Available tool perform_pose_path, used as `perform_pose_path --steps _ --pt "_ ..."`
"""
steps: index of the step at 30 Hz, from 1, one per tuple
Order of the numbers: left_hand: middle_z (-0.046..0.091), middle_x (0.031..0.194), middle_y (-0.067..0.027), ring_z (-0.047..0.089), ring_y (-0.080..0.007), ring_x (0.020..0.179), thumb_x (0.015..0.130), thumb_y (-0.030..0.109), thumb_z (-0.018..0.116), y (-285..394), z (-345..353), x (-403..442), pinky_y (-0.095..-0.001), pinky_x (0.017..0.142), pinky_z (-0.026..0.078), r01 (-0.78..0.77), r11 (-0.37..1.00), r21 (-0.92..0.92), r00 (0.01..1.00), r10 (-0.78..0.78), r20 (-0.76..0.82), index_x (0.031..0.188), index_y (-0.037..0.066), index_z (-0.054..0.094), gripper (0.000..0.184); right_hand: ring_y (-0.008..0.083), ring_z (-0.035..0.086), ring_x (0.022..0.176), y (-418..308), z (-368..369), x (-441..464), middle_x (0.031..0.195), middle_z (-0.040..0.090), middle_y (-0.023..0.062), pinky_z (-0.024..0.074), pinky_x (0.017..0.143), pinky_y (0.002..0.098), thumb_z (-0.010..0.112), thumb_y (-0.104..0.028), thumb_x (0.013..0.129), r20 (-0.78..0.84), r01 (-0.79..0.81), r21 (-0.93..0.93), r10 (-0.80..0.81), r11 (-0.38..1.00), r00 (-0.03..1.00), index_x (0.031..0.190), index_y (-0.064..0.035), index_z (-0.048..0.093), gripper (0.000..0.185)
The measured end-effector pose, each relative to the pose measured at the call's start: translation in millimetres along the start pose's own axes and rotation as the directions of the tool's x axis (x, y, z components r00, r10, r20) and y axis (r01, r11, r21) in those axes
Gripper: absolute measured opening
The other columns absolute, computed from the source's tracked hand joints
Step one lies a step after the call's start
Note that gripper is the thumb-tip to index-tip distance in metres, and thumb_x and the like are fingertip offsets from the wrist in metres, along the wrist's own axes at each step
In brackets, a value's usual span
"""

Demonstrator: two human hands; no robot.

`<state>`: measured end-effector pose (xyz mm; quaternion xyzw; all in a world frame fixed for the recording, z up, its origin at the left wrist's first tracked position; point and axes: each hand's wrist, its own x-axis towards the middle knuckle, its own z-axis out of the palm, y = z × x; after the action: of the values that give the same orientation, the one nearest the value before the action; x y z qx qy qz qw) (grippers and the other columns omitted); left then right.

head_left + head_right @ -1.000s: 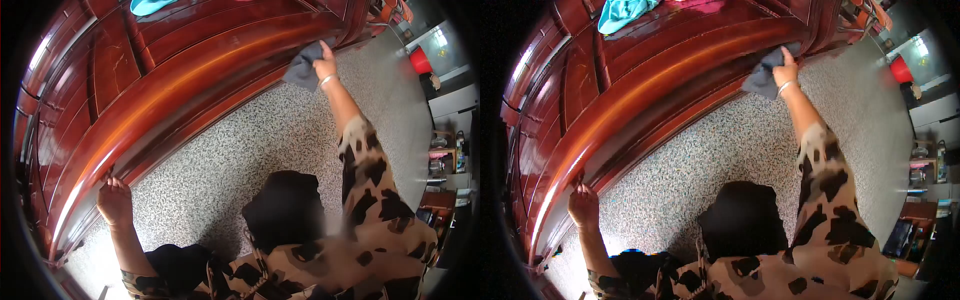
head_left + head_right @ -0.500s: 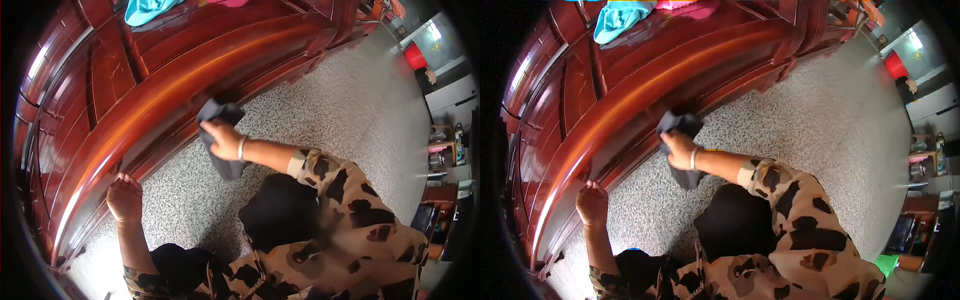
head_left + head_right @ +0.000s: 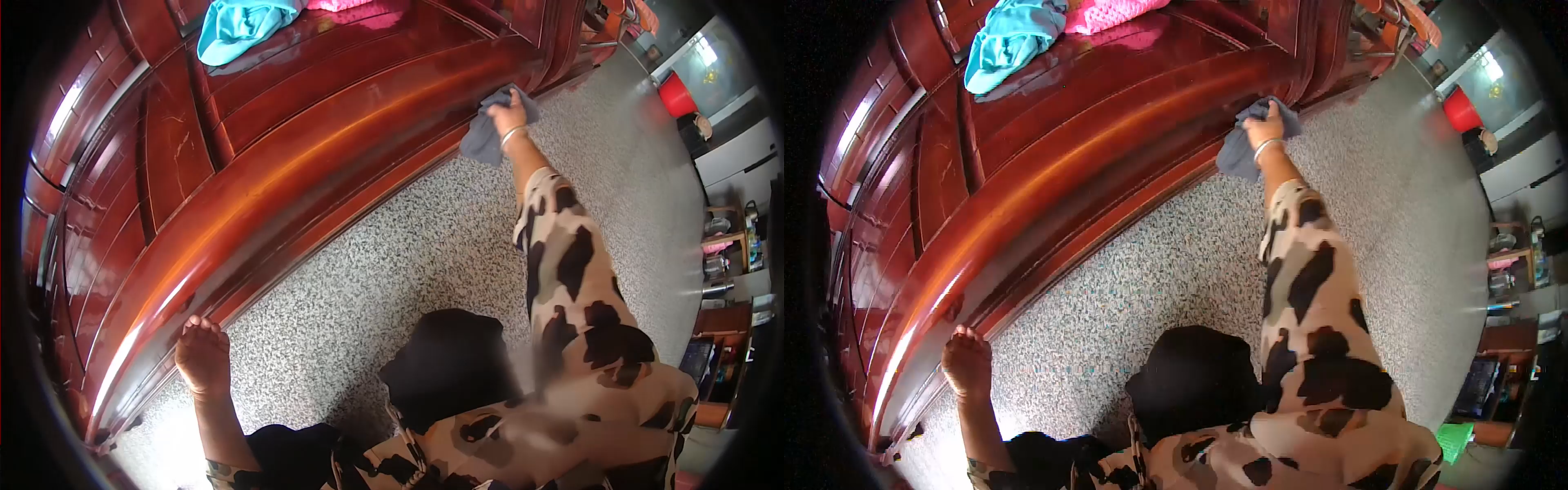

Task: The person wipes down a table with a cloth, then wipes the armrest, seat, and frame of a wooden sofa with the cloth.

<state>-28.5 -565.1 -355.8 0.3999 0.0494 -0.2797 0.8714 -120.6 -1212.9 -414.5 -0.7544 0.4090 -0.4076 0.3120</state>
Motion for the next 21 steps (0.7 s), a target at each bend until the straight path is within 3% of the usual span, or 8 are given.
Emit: perform_pose_path --steps 3,9,12,13,15,17,18,21 --pt "0.063 0.089 -0.0032 0.060 -0.0162 0.083 0.081 0.022 0.058 -3 5 3 -0.0280 0.075 0.050 0.030 0.999 0.011 0.998 -0.031 0.047 0.094 0.008 0.059 0.019 0.0372 0.047 0.113 -8 20 -30 0.120 0.050 0.0238 0.0362 0.098 0.0355 0.061 -0.009 0.059 -0.005 -0.135 -0.208 0.137 0.969 0.991 0.130 0.0005 0.037 0.075" --pt "0.062 0.086 0.0004 0.059 -0.0134 0.081 0.079 0.023 0.061 -10 3 12 -0.0267 0.071 0.050 0.066 0.996 0.058 0.998 -0.067 0.021 0.109 0.010 0.055 0.033 0.0201 0.057 0.093 -27 -11 -69 0.099 0.061 0.0118 0.0456 0.080 0.0297 0.054 0.006 0.061 0.408 -0.063 -0.025 0.068 0.998 0.911 0.118 0.0008 0.050 0.057" --pt "0.061 0.086 0.0022 0.059 -0.0119 0.081 0.078 0.023 0.062 -12 18 13 -0.0267 0.071 0.050 0.056 0.997 0.053 0.997 -0.058 0.052 0.121 0.010 0.049 0.046 0.0184 0.054 0.094 -67 -32 -46 0.108 0.057 0.0092 0.0439 0.084 0.0299 0.055 0.007 0.070 -0.026 -0.157 0.532 0.202 0.832 0.979 0.124 -0.0008 0.045 0.056" --pt "0.061 0.087 0.0029 0.059 -0.0112 0.081 0.078 0.023 0.063 -12 24 12 -0.0267 0.071 0.050 0.045 0.997 0.062 0.995 -0.050 0.085 0.126 0.010 0.045 0.052 0.0245 0.052 0.102 -71 -31 -30 0.113 0.054 0.0133 0.0437 0.087 0.0348 0.054 0.002 0.075 0.025 -0.091 0.656 0.098 0.749 0.995 0.128 -0.0010 0.037 0.056" --pt "0.061 0.086 0.0022 0.059 -0.0118 0.080 0.078 0.023 0.063 -17 13 15 -0.0268 0.071 0.050 0.051 0.997 0.062 0.998 -0.053 0.025 0.121 0.010 0.049 0.047 0.0305 0.054 0.102 -59 -10 -4 0.113 0.055 0.0181 0.0393 0.093 0.0360 0.059 -0.001 0.073 -0.190 0.067 0.293 -0.010 0.954 0.982 0.129 -0.0012 0.037 0.060" --pt "0.061 0.086 0.0016 0.059 -0.0125 0.080 0.077 0.022 0.063 -19 10 15 -0.0268 0.071 0.050 0.055 0.996 0.063 0.998 -0.054 -0.031 0.115 0.010 0.052 0.041 0.0386 0.050 0.108 -53 12 -10 0.120 0.050 0.0233 0.0369 0.097 0.0379 0.057 -0.005 0.074 -0.216 -0.030 -0.047 0.019 0.998 0.976 0.133 -0.0008 0.028 0.065" --pt "0.061 0.085 0.0007 0.059 -0.0132 0.079 0.078 0.022 0.063 -19 13 15 -0.0271 0.071 0.050 0.079 0.994 0.069 0.997 -0.079 0.007 0.108 0.010 0.055 0.033 0.0383 0.046 0.113 -34 23 -8 0.125 0.045 0.0249 0.0362 0.098 0.0387 0.053 -0.008 0.075 -0.091 -0.250 -0.259 0.234 0.933 0.968 0.135 -0.0005 0.020 0.069" --pt "0.062 0.084 -0.0015 0.060 -0.0150 0.079 0.079 0.023 0.062 -19 21 12 -0.0279 0.072 0.050 0.084 0.995 0.053 0.996 -0.086 0.036 0.089 0.011 0.059 0.016 0.0314 0.049 0.113 -17 12 -12 0.122 0.050 0.0225 0.0363 0.098 0.0361 0.050 -0.007 0.073 0.167 -0.268 -0.295 0.326 0.917 0.930 0.120 0.0003 0.048 0.048"
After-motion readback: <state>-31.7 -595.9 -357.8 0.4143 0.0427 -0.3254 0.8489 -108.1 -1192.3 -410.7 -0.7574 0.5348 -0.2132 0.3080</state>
